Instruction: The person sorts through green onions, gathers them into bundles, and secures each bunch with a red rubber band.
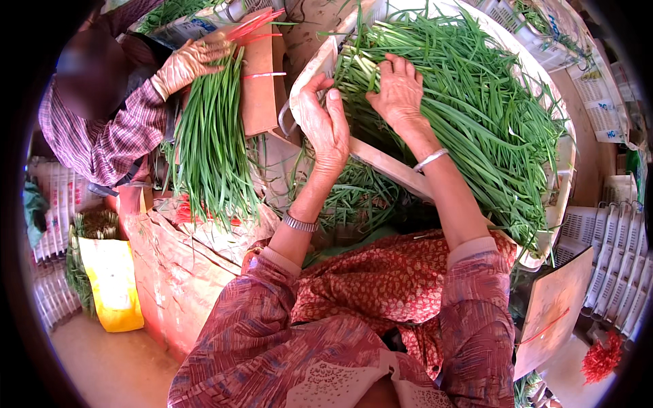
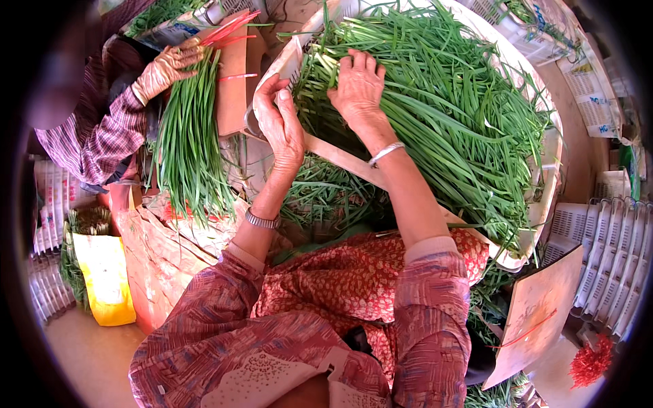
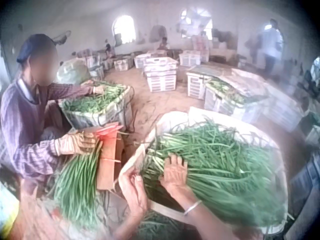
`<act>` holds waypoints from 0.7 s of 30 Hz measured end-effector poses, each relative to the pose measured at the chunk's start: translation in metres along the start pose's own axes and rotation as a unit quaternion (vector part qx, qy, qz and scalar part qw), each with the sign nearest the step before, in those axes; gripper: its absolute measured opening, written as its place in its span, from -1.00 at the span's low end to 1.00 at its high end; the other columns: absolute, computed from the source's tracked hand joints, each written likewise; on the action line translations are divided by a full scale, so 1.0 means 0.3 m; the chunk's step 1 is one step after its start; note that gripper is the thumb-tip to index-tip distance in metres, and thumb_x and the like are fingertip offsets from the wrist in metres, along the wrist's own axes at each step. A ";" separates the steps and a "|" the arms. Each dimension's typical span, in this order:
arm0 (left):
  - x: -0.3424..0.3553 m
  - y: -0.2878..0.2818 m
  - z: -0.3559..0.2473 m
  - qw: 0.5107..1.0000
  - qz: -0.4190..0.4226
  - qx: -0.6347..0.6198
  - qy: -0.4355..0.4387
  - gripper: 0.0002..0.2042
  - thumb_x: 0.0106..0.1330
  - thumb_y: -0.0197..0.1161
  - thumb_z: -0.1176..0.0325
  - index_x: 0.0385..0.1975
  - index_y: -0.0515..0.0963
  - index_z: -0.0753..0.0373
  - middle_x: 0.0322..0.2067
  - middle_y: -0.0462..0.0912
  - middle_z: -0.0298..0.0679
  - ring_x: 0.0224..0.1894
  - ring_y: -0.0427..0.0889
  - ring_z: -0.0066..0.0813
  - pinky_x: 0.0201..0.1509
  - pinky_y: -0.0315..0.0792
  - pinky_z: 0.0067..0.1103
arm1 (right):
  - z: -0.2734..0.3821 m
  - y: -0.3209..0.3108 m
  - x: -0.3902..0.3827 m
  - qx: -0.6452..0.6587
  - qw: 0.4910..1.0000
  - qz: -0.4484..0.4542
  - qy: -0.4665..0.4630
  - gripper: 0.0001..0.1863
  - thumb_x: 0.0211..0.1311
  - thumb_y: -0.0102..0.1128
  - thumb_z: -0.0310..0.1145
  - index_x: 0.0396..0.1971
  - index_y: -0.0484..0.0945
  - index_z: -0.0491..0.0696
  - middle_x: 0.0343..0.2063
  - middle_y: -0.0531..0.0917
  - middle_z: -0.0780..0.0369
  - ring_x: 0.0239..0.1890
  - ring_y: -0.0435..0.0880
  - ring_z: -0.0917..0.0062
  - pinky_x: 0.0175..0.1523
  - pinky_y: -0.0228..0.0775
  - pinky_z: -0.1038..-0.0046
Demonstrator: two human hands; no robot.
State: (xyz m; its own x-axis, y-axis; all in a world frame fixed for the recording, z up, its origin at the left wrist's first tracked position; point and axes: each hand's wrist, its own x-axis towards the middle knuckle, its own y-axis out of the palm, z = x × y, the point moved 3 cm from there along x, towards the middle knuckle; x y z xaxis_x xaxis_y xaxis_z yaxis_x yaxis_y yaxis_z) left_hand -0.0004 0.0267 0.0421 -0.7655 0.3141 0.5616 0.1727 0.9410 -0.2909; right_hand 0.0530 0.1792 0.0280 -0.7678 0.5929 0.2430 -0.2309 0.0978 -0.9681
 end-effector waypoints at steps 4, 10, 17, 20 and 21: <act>0.001 -0.011 -0.006 1.000 0.002 -0.011 0.000 -0.66 0.48 -0.01 0.23 0.07 0.40 0.35 -0.12 0.56 -0.12 -0.04 0.50 -0.29 0.16 0.32 -0.39 | -0.117 -0.113 0.044 0.188 0.980 -0.027 0.059 -0.68 0.12 0.23 -0.25 -0.21 0.42 -0.11 -0.54 0.63 0.15 -0.59 0.64 0.36 -0.46 0.56 0.29; 0.002 -0.010 -0.015 1.000 0.012 -0.016 -0.004 -0.69 0.47 0.00 0.25 0.03 0.43 0.36 -0.15 0.56 -0.13 -0.04 0.49 -0.28 0.17 0.32 -0.39 | -0.115 -0.236 0.177 0.173 0.976 -0.119 -0.056 -0.71 0.13 0.20 -0.32 -0.22 0.37 -0.11 -0.53 0.64 0.15 -0.56 0.64 0.28 -0.46 0.53 0.22; 0.016 -0.012 -0.045 0.999 0.033 -0.008 -0.015 -0.71 0.47 0.01 0.27 0.00 0.45 0.35 -0.19 0.59 -0.14 -0.05 0.49 -0.29 0.16 0.31 -0.40 | -0.012 0.036 0.240 0.087 0.984 0.122 -0.096 -0.07 -0.05 0.47 -0.06 0.35 0.19 0.18 0.21 0.43 0.14 0.31 0.34 0.22 0.35 0.21 0.13; -0.001 -0.010 -0.038 0.999 0.033 -0.015 -0.033 -0.72 0.47 0.01 0.29 -0.01 0.45 0.36 -0.21 0.60 -0.15 -0.08 0.50 -0.32 0.14 0.33 -0.43 | 0.002 0.047 0.233 0.101 0.979 0.171 -0.034 -0.07 -0.12 0.50 0.03 0.31 0.26 0.22 0.17 0.48 0.15 0.27 0.40 0.22 0.29 0.28 0.14; -0.003 0.003 -0.037 0.998 0.033 -0.033 -0.046 -0.72 0.47 0.01 0.30 0.00 0.45 0.36 -0.22 0.60 -0.15 -0.10 0.51 -0.34 0.12 0.34 -0.45 | 0.006 0.043 0.232 0.097 0.978 0.180 -0.034 -0.10 -0.12 0.50 0.02 0.28 0.28 0.22 0.13 0.51 0.16 0.24 0.43 0.23 0.26 0.32 0.16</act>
State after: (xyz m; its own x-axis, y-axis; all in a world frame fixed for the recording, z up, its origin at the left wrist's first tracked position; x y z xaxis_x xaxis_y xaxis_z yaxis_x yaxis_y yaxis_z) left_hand 0.0072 0.0288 0.0500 -0.8037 0.3662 0.4690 0.2633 0.9257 -0.2716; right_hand -0.0045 0.2203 0.0327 -0.8570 0.5052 -0.1022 -0.0413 -0.2651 -0.9633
